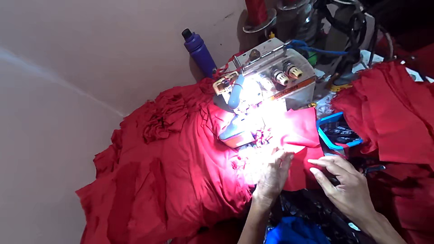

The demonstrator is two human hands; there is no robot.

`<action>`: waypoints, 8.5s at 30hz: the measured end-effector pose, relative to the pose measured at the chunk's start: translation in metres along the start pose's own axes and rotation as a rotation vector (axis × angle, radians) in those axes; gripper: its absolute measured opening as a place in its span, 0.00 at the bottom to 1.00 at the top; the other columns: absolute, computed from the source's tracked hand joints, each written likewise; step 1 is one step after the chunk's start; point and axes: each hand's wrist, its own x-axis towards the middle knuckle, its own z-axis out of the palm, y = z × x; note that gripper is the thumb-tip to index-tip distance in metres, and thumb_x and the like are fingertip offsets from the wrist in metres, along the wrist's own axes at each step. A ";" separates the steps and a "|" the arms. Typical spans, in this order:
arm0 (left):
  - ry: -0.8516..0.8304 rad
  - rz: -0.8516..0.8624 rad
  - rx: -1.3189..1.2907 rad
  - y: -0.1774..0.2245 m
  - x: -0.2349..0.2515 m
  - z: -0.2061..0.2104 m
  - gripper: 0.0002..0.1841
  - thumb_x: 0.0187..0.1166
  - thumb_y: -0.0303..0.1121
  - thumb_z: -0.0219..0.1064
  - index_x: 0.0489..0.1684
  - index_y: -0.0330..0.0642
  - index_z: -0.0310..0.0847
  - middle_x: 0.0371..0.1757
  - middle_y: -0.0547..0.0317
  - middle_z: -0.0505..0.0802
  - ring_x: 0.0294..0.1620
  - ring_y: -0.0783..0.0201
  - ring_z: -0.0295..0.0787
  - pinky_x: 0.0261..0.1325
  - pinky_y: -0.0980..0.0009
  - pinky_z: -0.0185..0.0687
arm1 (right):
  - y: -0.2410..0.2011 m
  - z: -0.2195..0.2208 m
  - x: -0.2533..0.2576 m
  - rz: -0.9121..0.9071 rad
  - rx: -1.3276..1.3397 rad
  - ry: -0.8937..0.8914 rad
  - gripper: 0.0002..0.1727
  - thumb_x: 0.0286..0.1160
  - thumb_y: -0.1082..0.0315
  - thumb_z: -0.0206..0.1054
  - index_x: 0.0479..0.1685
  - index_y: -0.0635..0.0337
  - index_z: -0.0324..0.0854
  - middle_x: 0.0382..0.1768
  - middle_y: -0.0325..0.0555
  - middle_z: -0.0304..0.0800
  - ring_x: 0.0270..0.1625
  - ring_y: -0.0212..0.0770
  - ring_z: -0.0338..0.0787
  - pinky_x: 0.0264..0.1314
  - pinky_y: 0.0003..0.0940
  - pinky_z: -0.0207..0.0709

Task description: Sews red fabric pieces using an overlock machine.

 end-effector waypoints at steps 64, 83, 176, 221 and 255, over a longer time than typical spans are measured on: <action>0.105 -0.065 -0.476 0.014 -0.052 -0.128 0.11 0.74 0.24 0.71 0.51 0.40 0.83 0.40 0.74 0.96 0.42 0.81 0.91 0.50 0.80 0.88 | -0.075 0.022 0.043 -0.030 0.775 -0.805 0.11 0.75 0.64 0.69 0.49 0.61 0.85 0.22 0.20 0.80 0.24 0.07 0.71 0.27 0.04 0.65; 0.307 0.147 -0.015 -0.016 0.015 -0.156 0.13 0.74 0.25 0.73 0.53 0.29 0.83 0.36 0.66 0.95 0.33 0.84 0.87 0.40 0.84 0.84 | -0.093 0.063 0.061 -0.024 0.556 -0.358 0.13 0.68 0.54 0.73 0.35 0.55 0.91 0.37 0.33 0.91 0.40 0.15 0.87 0.37 0.11 0.79; 0.073 -0.225 0.020 -0.012 0.063 0.008 0.15 0.87 0.43 0.64 0.55 0.39 0.84 0.49 0.46 0.90 0.49 0.54 0.86 0.51 0.54 0.81 | -0.005 -0.042 0.032 -0.278 0.366 -0.296 0.16 0.91 0.58 0.56 0.48 0.54 0.89 0.42 0.39 0.95 0.50 0.28 0.89 0.62 0.24 0.76; 0.186 0.145 -0.180 0.002 -0.004 -0.171 0.04 0.76 0.28 0.71 0.36 0.39 0.93 0.38 0.69 0.92 0.43 0.80 0.87 0.48 0.84 0.85 | -0.099 0.052 0.047 0.016 0.812 -0.598 0.07 0.72 0.63 0.71 0.34 0.55 0.89 0.24 0.22 0.88 0.27 0.10 0.83 0.30 0.07 0.77; 0.094 -0.325 0.434 -0.055 0.081 -0.082 0.22 0.78 0.36 0.70 0.69 0.36 0.83 0.65 0.40 0.89 0.67 0.43 0.85 0.70 0.43 0.75 | -0.054 0.117 0.103 0.073 0.198 -0.128 0.14 0.78 0.63 0.64 0.46 0.60 0.94 0.31 0.44 0.95 0.32 0.34 0.92 0.40 0.36 0.85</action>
